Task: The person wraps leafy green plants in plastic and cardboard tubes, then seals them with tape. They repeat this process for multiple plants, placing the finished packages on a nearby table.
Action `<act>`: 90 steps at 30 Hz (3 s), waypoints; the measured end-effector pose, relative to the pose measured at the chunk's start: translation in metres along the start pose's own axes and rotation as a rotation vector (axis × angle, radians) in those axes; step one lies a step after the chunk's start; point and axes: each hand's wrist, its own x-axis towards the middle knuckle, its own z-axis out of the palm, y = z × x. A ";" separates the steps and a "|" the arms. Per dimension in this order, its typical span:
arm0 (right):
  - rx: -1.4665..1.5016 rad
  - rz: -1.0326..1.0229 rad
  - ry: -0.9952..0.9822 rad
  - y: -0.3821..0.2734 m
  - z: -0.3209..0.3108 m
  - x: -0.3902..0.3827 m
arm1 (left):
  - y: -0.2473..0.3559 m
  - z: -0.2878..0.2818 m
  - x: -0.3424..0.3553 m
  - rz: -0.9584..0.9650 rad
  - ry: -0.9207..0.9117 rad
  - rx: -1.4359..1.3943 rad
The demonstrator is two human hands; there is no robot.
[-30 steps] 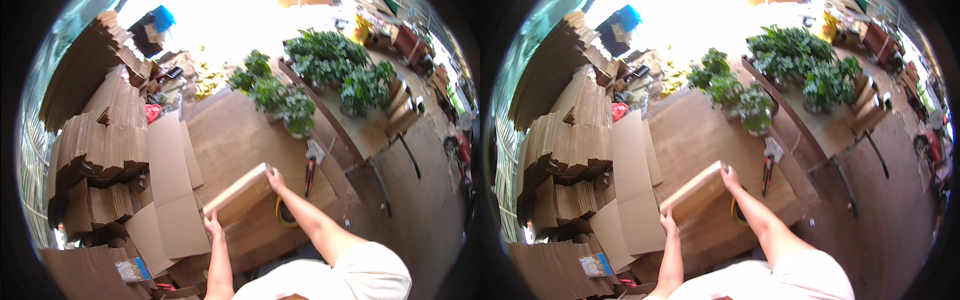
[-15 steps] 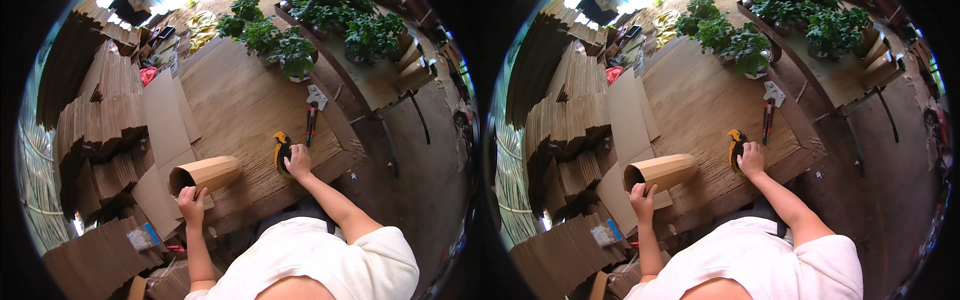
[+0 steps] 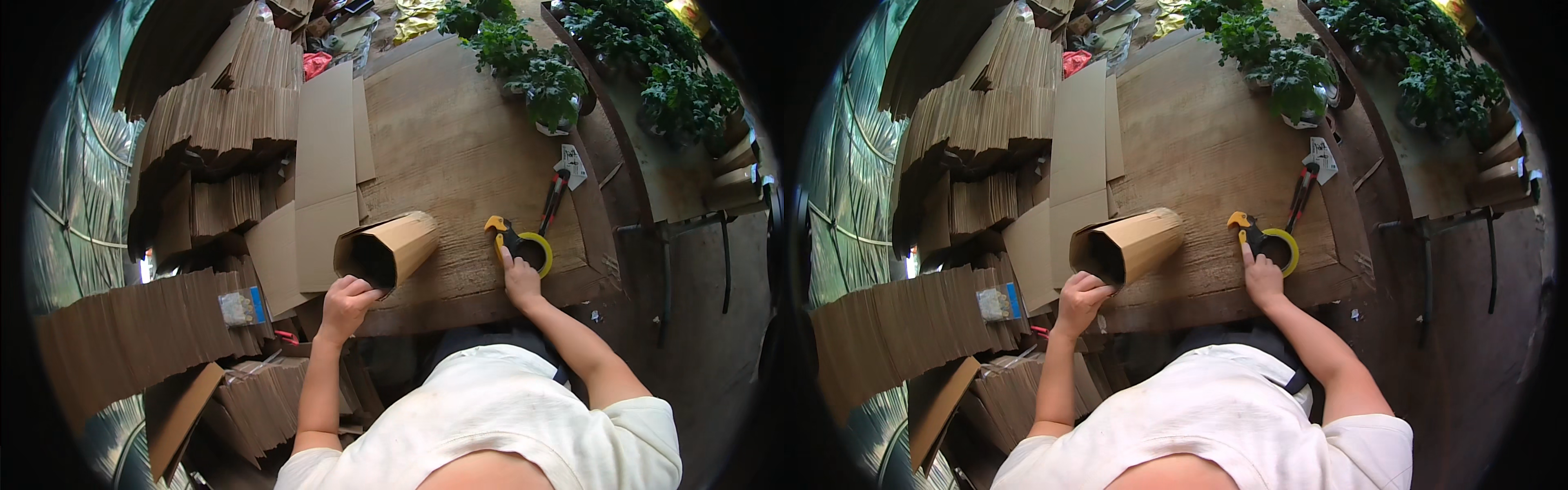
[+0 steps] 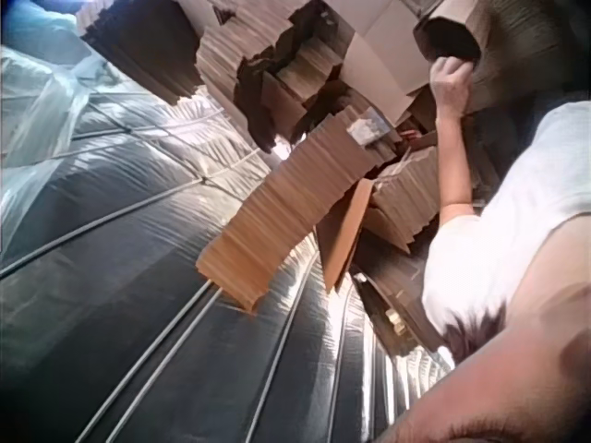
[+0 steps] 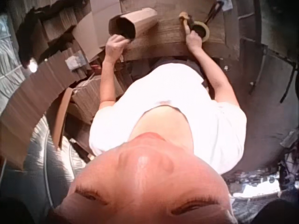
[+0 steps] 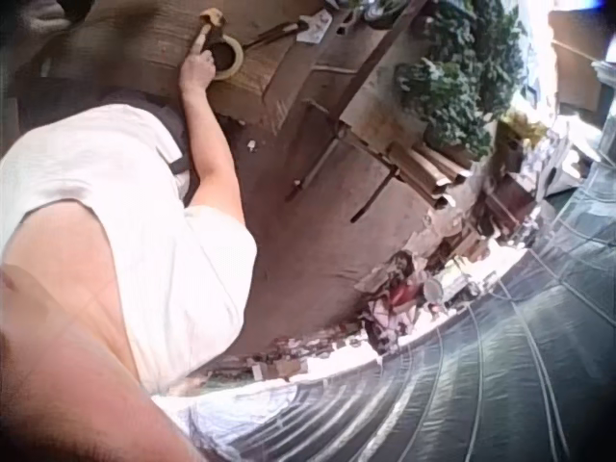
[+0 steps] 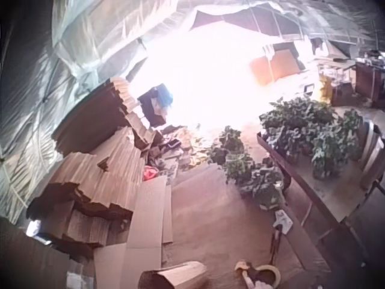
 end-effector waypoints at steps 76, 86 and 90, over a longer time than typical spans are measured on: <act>1.381 0.283 -0.572 -0.048 -0.144 0.072 | -0.123 0.054 0.203 -0.824 -1.306 -0.167; 1.025 0.165 -0.565 -0.055 -0.146 0.074 | -0.112 0.051 0.193 -0.523 -1.446 0.133; 1.049 0.213 -0.663 -0.057 -0.148 0.075 | -0.098 0.045 0.189 -0.345 -1.380 0.375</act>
